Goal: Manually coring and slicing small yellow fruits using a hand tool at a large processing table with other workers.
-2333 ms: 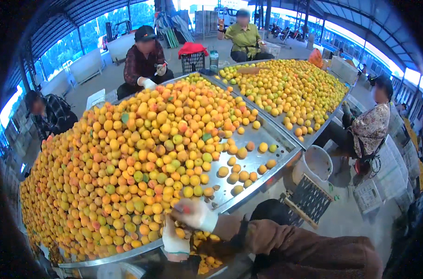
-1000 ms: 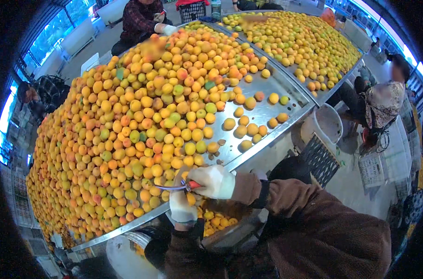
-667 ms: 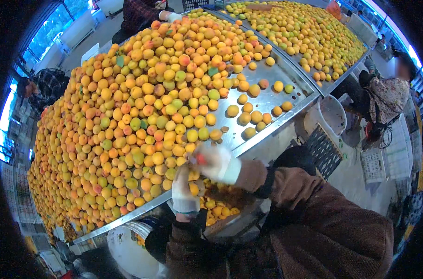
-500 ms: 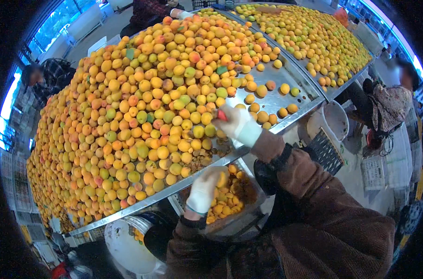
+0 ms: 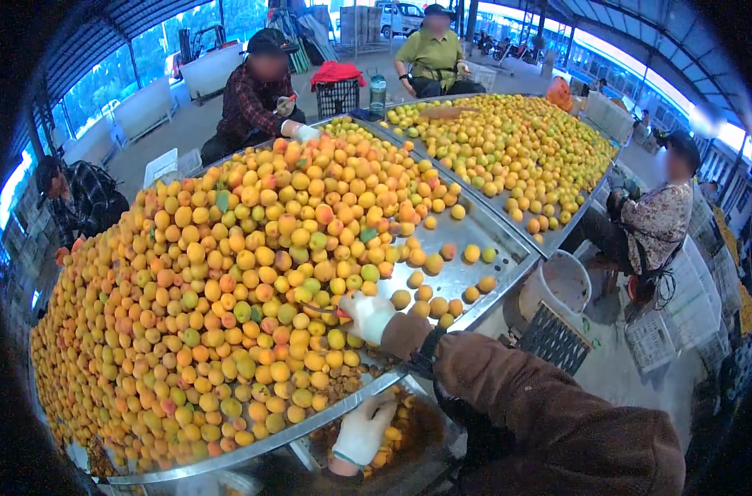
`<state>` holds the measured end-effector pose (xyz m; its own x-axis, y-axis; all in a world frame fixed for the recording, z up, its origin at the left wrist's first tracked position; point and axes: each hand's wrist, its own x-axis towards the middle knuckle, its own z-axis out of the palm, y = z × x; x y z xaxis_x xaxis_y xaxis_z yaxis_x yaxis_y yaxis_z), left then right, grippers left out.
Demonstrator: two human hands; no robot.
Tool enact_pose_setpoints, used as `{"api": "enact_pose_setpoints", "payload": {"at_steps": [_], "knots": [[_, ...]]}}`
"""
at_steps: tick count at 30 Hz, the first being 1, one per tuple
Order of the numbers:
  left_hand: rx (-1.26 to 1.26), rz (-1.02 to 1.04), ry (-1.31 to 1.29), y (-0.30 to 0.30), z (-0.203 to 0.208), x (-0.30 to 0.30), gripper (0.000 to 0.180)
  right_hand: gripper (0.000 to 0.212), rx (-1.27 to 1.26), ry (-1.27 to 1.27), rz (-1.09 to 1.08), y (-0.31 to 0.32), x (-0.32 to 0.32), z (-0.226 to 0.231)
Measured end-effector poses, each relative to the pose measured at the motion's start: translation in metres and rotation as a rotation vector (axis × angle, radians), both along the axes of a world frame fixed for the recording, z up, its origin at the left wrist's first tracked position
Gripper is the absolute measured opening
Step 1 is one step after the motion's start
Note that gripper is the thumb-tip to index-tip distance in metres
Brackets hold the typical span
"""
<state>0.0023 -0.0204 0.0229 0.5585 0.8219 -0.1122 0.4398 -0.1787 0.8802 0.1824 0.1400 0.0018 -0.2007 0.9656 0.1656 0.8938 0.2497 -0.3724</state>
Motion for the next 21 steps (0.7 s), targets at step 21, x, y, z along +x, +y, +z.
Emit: {"api": "enact_pose_setpoints", "payload": {"at_steps": [21], "knots": [[-0.284,0.132,-0.604,0.016,-0.031,-0.01,0.035,0.042,-0.208,0.34,0.05,-0.048,-0.013,0.076]]}}
